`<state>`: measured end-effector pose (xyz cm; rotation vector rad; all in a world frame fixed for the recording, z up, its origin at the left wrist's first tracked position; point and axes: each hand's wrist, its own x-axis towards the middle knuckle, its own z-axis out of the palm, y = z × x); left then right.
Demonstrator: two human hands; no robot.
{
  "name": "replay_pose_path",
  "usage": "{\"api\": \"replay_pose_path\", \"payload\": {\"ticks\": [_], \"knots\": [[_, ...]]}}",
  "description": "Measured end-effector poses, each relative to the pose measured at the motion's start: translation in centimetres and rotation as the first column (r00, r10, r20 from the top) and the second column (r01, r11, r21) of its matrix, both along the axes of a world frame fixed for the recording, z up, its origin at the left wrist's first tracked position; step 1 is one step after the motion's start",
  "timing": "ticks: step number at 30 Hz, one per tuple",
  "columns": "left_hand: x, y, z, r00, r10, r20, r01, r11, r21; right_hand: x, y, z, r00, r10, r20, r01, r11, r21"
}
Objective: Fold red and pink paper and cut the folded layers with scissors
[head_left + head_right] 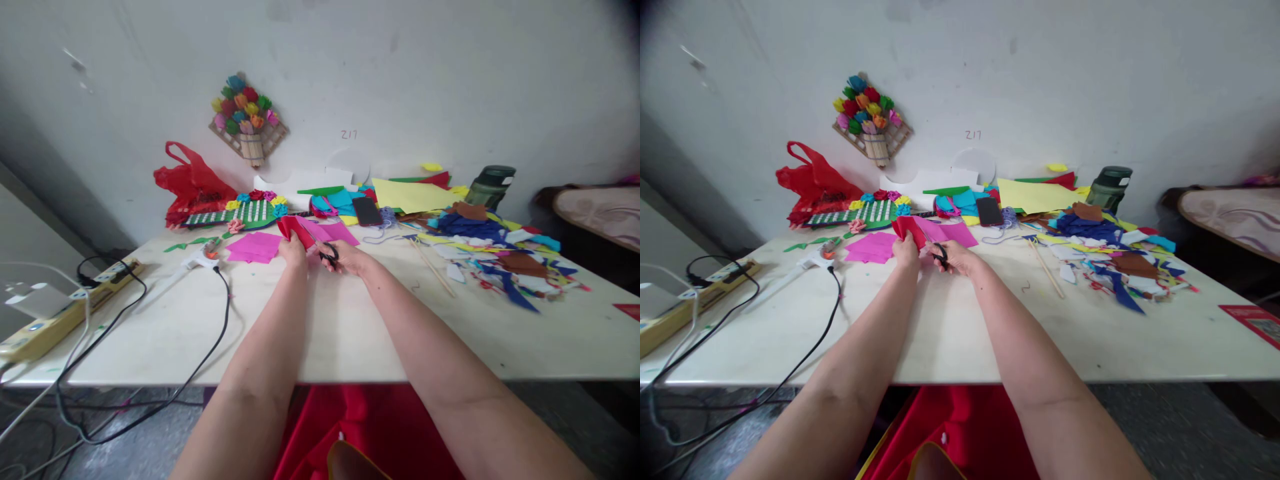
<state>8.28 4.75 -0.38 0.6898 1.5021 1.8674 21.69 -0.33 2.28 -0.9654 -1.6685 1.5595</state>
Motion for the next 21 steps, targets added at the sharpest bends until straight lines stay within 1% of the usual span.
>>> {"api": "replay_pose_path", "payload": {"ticks": [3, 9, 16, 21], "knots": [[0.02, -0.14, 0.11, 1.000, 0.000, -0.003, 0.000, 1.000, -0.004, 0.00, -0.15, 0.09, 1.000, -0.003, -0.012, 0.002, 1.000, -0.003], [0.19, -0.28, -0.01, 0.999, -0.035, 0.013, 0.034, 0.998, 0.045, 0.14, -0.04, -0.22, 0.999, 0.022, -0.037, -0.023, 0.999, -0.036], [0.51, -0.43, -0.11, 0.997, -0.061, -0.045, 0.064, 0.997, 0.052, 0.15, 0.08, -0.39, 0.997, 0.026, -0.077, -0.031, 0.997, -0.064], [0.80, -0.67, 0.01, 0.995, -0.095, -0.022, 0.096, 0.991, 0.095, 0.13, 0.31, -0.53, 0.995, 0.021, -0.097, -0.033, 0.992, -0.119]]}}
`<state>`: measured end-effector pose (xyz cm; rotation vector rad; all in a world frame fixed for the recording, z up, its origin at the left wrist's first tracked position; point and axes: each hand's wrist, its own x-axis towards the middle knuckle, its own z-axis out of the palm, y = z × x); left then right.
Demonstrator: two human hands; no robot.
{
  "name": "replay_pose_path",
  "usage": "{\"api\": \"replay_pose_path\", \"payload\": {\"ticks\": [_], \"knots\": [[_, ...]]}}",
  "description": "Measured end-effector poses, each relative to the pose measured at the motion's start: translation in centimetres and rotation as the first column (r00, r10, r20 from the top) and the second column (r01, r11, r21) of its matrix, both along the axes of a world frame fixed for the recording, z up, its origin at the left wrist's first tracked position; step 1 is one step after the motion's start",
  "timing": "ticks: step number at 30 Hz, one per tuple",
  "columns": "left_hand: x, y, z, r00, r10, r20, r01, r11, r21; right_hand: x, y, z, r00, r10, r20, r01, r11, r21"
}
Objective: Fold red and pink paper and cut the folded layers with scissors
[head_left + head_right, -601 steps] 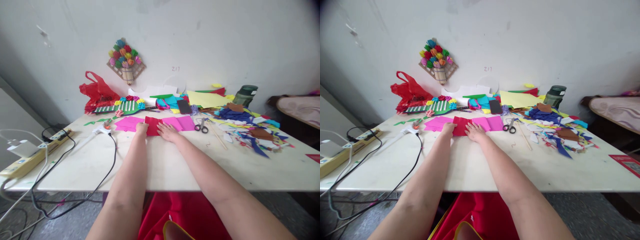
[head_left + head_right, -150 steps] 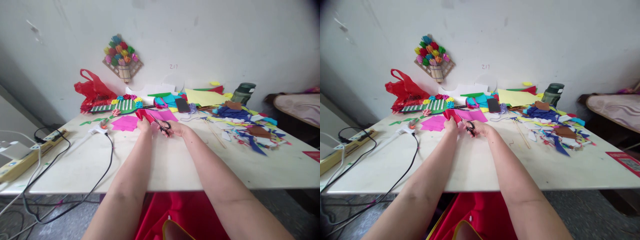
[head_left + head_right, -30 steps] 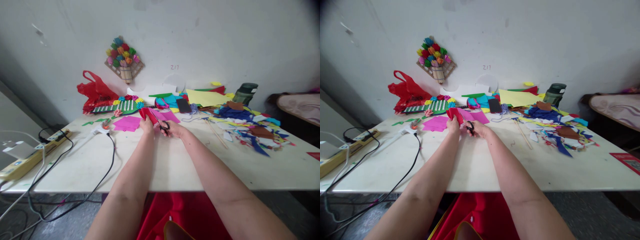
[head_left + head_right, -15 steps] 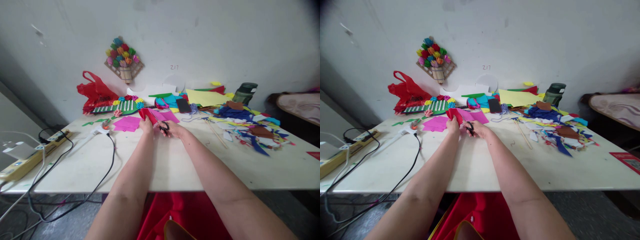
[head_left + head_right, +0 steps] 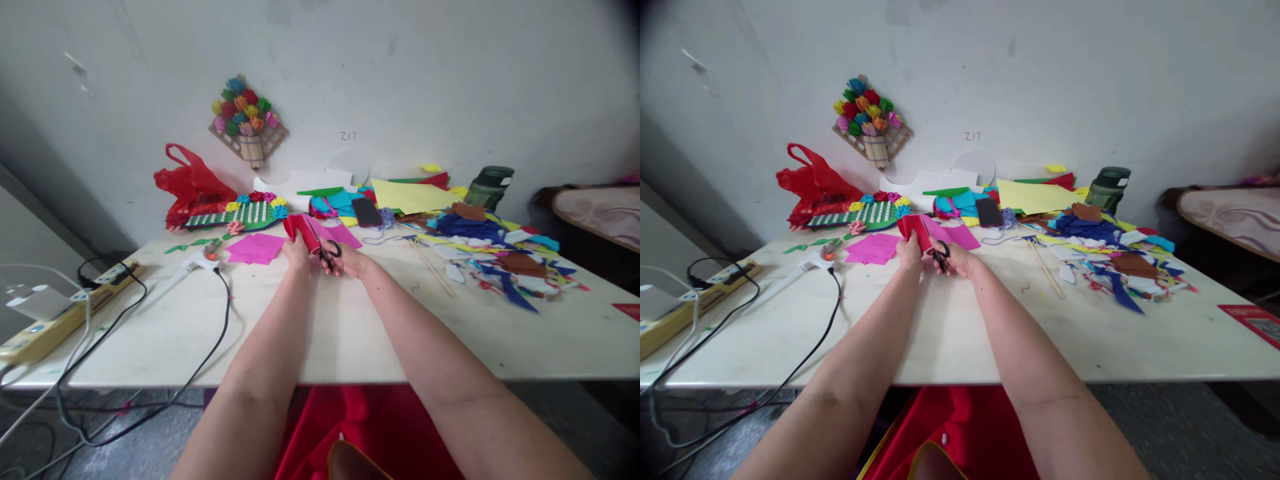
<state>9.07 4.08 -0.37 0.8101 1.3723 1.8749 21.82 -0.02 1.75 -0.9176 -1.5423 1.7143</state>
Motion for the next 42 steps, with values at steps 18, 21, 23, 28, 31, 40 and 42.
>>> {"api": "replay_pose_path", "payload": {"ticks": [18, 21, 23, 28, 31, 40, 42], "knots": [[-0.12, 0.26, -0.10, 1.000, 0.015, -0.006, -0.015, 1.000, -0.006, -0.34, 0.14, -0.38, 0.998, -0.062, -0.033, 0.063, 0.997, 0.042], [-0.09, 0.25, -0.06, 1.000, 0.014, 0.009, -0.014, 1.000, 0.000, -0.44, 0.11, -0.33, 0.997, -0.075, -0.028, 0.076, 0.996, 0.035], [-0.05, 0.21, 0.02, 1.000, 0.014, 0.025, -0.014, 1.000, 0.003, -0.50, 0.12, -0.33, 0.996, -0.085, -0.023, 0.085, 0.996, 0.035], [-0.06, 0.07, 0.17, 0.999, 0.011, 0.037, -0.012, 1.000, 0.011, -0.64, 0.17, -0.36, 0.995, -0.097, -0.015, 0.098, 0.993, 0.059], [-0.14, 0.11, 0.16, 0.999, 0.013, 0.037, -0.013, 1.000, 0.005, -0.73, 0.12, -0.31, 0.995, -0.103, -0.010, 0.104, 0.992, 0.075], [-0.21, 0.07, 0.47, 0.998, 0.025, 0.059, -0.024, 0.999, -0.026, -0.89, -0.07, -0.20, 0.993, -0.122, 0.000, 0.121, 0.988, 0.097], [-0.21, 0.03, 0.51, 0.998, 0.023, 0.063, -0.021, 0.999, -0.026, -0.86, -0.09, -0.19, 0.992, -0.124, -0.001, 0.123, 0.988, 0.095]]}}
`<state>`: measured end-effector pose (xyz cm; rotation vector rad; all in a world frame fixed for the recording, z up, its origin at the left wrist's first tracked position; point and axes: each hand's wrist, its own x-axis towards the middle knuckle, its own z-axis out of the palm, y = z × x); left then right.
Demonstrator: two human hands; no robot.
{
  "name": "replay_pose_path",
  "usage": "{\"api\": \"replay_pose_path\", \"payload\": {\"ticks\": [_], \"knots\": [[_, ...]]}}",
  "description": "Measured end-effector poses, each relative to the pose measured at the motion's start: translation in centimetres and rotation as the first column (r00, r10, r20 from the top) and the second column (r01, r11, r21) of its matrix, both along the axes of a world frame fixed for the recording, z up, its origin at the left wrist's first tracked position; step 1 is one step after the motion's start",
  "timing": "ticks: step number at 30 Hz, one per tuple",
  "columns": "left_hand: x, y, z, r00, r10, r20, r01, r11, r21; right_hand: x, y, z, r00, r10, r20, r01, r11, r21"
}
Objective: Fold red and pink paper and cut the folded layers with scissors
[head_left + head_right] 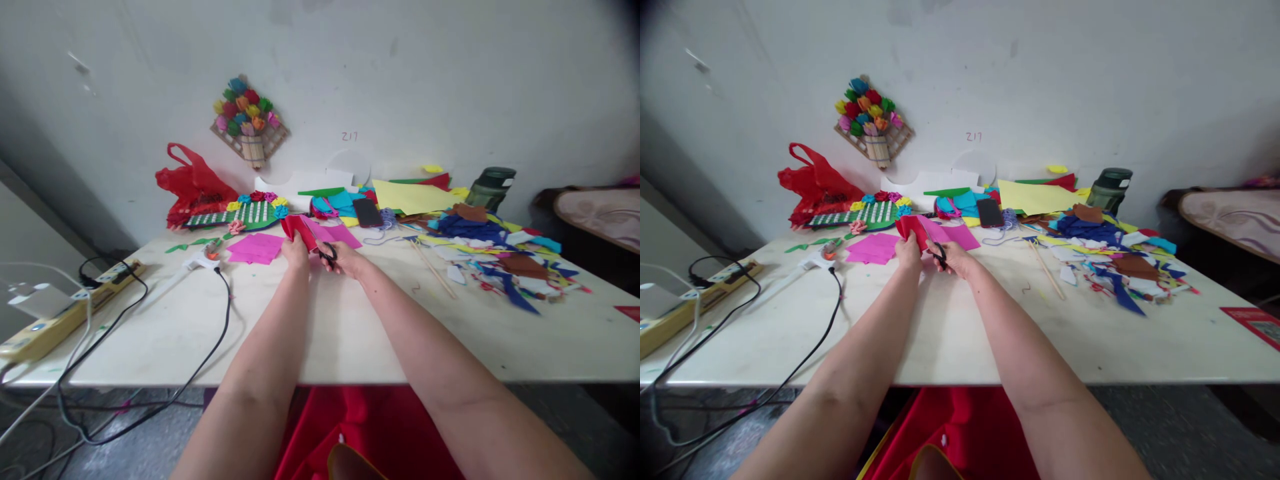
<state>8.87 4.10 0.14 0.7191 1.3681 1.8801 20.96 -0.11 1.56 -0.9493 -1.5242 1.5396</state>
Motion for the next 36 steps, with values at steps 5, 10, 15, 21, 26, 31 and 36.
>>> {"api": "replay_pose_path", "payload": {"ticks": [5, 10, 15, 21, 26, 31, 36], "knots": [[0.01, -0.04, -0.08, 1.000, -0.020, -0.007, 0.020, 1.000, 0.016, 0.08, 0.09, -0.12, 0.999, 0.010, -0.030, -0.011, 1.000, -0.006], [0.16, 0.07, -0.29, 0.998, -0.050, -0.029, 0.052, 0.997, 0.049, 0.15, 0.19, -0.23, 0.998, -0.002, -0.068, -0.001, 0.999, -0.039], [0.40, 0.07, -0.42, 0.996, -0.082, -0.039, 0.084, 0.995, 0.050, 0.21, 0.25, -0.16, 0.998, -0.026, -0.057, 0.022, 0.998, -0.058], [0.45, 0.10, -0.53, 0.995, -0.078, -0.069, 0.081, 0.996, 0.042, 0.25, 0.30, -0.18, 0.998, -0.030, -0.057, 0.027, 0.998, -0.050], [0.61, -0.19, -0.25, 0.994, -0.075, -0.082, 0.077, 0.997, 0.021, 0.19, 0.18, -0.11, 0.997, -0.048, -0.060, 0.046, 0.998, -0.033], [0.77, -0.47, 0.04, 0.995, -0.076, -0.066, 0.077, 0.997, 0.014, 0.13, 0.04, 0.03, 0.996, -0.063, -0.056, 0.061, 0.997, -0.035], [0.70, -0.41, 0.06, 0.996, -0.070, -0.059, 0.071, 0.997, 0.018, 0.11, 0.12, -0.01, 0.997, -0.069, -0.045, 0.068, 0.997, -0.023]]}}
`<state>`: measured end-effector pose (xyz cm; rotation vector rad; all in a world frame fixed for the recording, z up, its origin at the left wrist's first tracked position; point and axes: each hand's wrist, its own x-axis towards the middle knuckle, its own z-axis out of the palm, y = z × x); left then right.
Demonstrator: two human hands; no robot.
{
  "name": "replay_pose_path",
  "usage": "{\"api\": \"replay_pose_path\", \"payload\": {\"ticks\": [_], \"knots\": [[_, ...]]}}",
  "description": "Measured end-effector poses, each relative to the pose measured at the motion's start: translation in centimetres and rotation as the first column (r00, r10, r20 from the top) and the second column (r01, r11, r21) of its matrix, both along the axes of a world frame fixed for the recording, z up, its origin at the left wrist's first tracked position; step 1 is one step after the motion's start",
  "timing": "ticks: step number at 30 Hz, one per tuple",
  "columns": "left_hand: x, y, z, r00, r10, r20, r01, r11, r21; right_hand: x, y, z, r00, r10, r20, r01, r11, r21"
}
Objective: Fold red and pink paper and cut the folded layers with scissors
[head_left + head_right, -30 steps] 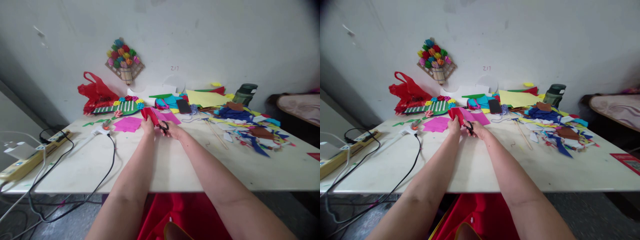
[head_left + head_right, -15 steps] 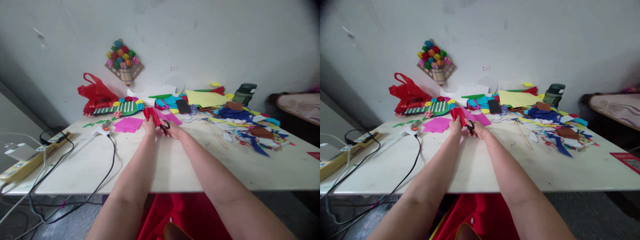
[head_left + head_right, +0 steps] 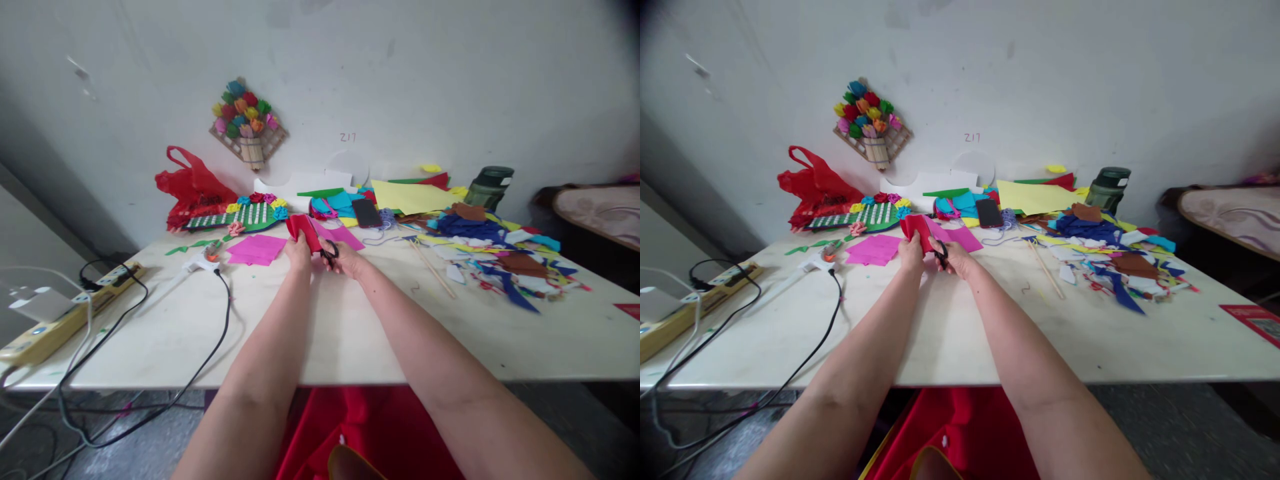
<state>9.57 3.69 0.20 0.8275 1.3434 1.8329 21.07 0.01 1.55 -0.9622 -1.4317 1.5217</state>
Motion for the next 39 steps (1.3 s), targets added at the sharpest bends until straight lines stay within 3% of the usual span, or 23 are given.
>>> {"api": "replay_pose_path", "payload": {"ticks": [24, 39], "knots": [[-0.25, -0.10, 0.29, 0.999, 0.013, 0.031, -0.013, 1.000, -0.023, -0.13, -0.13, 0.37, 0.998, -0.037, 0.046, 0.034, 0.998, 0.057], [0.29, 0.03, -0.25, 0.999, -0.042, -0.006, 0.042, 0.999, 0.011, -0.02, 0.09, -0.13, 0.999, -0.006, -0.040, 0.007, 1.000, 0.021]]}}
